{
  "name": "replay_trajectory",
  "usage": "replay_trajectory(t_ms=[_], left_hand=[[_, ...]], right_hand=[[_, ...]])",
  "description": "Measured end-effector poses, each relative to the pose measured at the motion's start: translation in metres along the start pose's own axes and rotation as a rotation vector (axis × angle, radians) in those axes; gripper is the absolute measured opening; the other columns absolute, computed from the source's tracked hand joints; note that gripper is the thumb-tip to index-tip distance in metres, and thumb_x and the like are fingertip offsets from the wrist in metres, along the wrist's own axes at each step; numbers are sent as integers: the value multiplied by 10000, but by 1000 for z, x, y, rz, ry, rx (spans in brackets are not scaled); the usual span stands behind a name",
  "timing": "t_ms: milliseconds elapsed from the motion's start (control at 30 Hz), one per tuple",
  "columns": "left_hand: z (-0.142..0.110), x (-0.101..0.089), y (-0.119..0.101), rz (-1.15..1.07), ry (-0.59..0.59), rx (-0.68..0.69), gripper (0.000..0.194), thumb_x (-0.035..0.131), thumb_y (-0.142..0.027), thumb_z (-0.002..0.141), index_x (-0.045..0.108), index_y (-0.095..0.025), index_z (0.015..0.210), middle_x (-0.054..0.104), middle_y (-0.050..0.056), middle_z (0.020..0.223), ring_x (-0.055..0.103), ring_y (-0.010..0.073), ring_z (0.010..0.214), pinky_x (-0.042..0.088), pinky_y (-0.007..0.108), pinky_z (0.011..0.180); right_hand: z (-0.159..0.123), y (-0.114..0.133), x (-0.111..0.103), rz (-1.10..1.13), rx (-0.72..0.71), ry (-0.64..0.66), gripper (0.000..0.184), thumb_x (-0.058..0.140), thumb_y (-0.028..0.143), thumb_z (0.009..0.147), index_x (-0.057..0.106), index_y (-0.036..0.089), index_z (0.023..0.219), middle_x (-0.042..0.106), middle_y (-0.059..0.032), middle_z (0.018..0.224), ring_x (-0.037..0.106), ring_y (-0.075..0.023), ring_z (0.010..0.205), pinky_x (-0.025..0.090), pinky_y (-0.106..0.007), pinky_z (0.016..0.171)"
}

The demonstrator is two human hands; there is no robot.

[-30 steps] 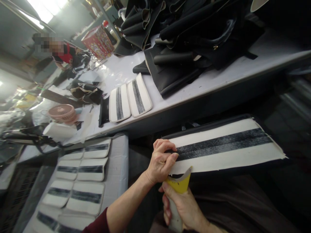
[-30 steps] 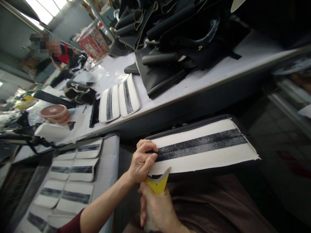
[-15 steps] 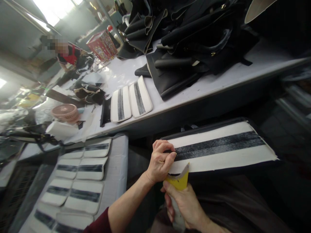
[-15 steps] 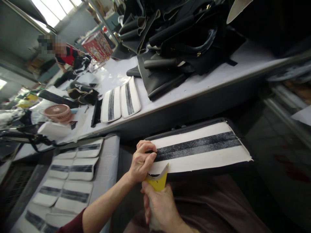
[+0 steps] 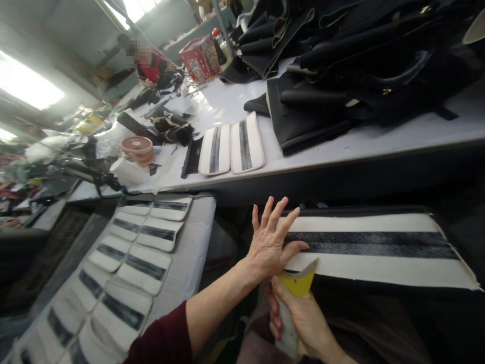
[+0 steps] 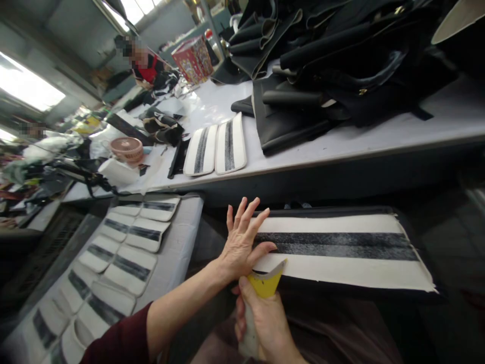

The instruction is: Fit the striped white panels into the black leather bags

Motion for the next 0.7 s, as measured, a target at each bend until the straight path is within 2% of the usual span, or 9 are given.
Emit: replay_trajectory(t_ms=[167,267,333,400,500,533,600,700], left_hand=[[4,3,-13,55,-27,-123,684,589,-514,901,346,-282,1497,295,85,1596,132,343,1495,-95,635,1160],[5,4,-11,-55,-75,-211,647,570,-479,924,334,-308,1502,318,74,1587,185,340,1482,-68,645,1162],[4,5,-3,-262,-154,-304,585,513,-457,960,339,-306,1498,340,76,1577,246,301,1468,62,596,1193],[-3,9,10,-571,-330,-454,509,444,-442,992,387,-273,1469,399,90,1540,337,248,1431,208,494,1194],[-26,23,22,-1014,-598,-717,439,402,-444,1008,498,-217,1371,505,110,1451,448,224,1360,306,422,1160],[-36,28,22,-1108,-638,-778,430,404,-444,1007,524,-202,1341,529,116,1428,470,231,1343,324,423,1150],[-57,37,13,-1271,-646,-826,427,420,-439,1002,548,-185,1320,549,125,1410,493,247,1324,358,426,1131],[-84,44,-3,-1533,-609,-829,433,487,-427,980,549,-210,1350,550,105,1419,493,266,1327,368,424,1133]], right_hand=[[-3,2,-11,-10,-34,-20,586,801,673,614,576,146,735,491,51,467,389,-63,318,353,-197,310],[-8,9,-10,-39,-79,-2,600,802,684,606,585,140,737,504,39,472,397,-66,334,381,-212,337],[-11,14,-10,-45,-105,0,590,821,660,598,590,140,752,514,37,485,402,-63,351,385,-210,356],[-14,17,-11,-37,-127,-10,569,846,621,590,592,140,758,508,43,488,398,-60,361,371,-203,366],[-21,21,-20,-68,-151,-21,535,853,574,611,624,125,792,492,45,488,398,-60,373,346,-196,371],[-24,22,-24,-93,-159,-18,522,843,563,634,636,121,815,491,44,496,402,-61,380,344,-195,376],[-32,29,-34,-178,-175,-24,505,813,561,680,647,123,867,498,39,525,408,-64,392,341,-197,383],[-48,53,-45,-490,-219,-39,527,749,612,723,634,148,944,518,23,559,436,-94,407,352,-225,392]])
Point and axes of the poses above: each hand's wrist, its own z-axis towards the middle knuckle, its own x-axis out of the palm, y = z × x, the point moved 3 cm from there along z, towards the middle knuckle
